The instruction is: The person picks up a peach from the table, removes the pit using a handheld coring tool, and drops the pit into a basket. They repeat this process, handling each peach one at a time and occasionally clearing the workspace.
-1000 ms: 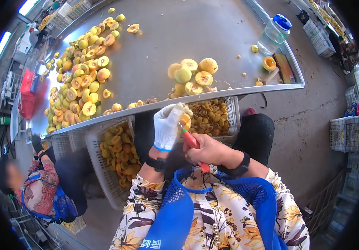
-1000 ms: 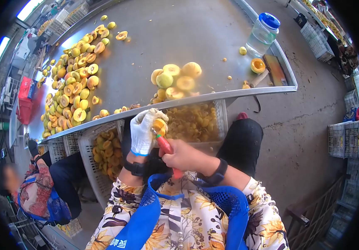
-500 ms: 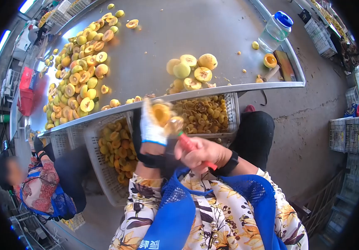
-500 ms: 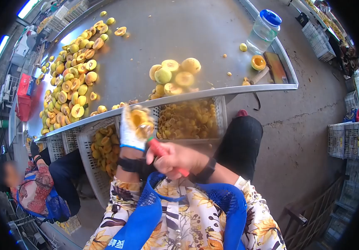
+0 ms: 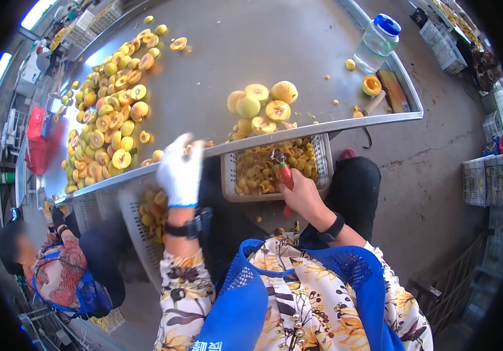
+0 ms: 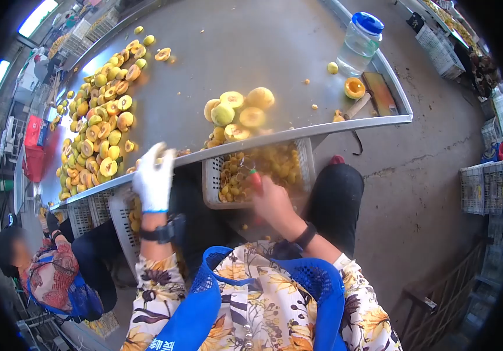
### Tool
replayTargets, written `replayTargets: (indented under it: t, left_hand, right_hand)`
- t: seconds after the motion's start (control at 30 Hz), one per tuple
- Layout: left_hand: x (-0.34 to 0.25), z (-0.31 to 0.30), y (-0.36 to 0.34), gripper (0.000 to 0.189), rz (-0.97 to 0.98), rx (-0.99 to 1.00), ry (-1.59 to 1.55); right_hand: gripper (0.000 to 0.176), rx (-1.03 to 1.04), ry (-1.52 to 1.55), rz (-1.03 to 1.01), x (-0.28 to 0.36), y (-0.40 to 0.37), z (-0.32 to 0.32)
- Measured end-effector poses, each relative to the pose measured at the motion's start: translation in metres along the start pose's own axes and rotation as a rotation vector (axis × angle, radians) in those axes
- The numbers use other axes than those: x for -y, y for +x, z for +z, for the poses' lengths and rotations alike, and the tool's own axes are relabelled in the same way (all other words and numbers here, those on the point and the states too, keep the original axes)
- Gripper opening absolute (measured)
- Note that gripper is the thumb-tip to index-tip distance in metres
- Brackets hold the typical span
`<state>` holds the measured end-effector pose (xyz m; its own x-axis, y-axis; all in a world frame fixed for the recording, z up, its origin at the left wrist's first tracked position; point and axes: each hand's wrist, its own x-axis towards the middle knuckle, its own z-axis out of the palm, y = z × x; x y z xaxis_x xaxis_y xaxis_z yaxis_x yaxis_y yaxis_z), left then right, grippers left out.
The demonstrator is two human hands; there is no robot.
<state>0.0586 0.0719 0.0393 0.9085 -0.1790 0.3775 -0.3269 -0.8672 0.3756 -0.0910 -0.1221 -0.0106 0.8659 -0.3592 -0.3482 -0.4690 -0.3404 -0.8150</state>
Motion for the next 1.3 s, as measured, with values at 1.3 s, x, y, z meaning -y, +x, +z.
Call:
replayTargets:
  t: [1.3]
  left_hand:
    - [-0.07, 0.04, -0.058, 0.034, -0.505, 0.325, -1.471]
  right_hand:
    - [0.026, 0.052, -0.018, -0.163, 0.039, -0.02, 0.018]
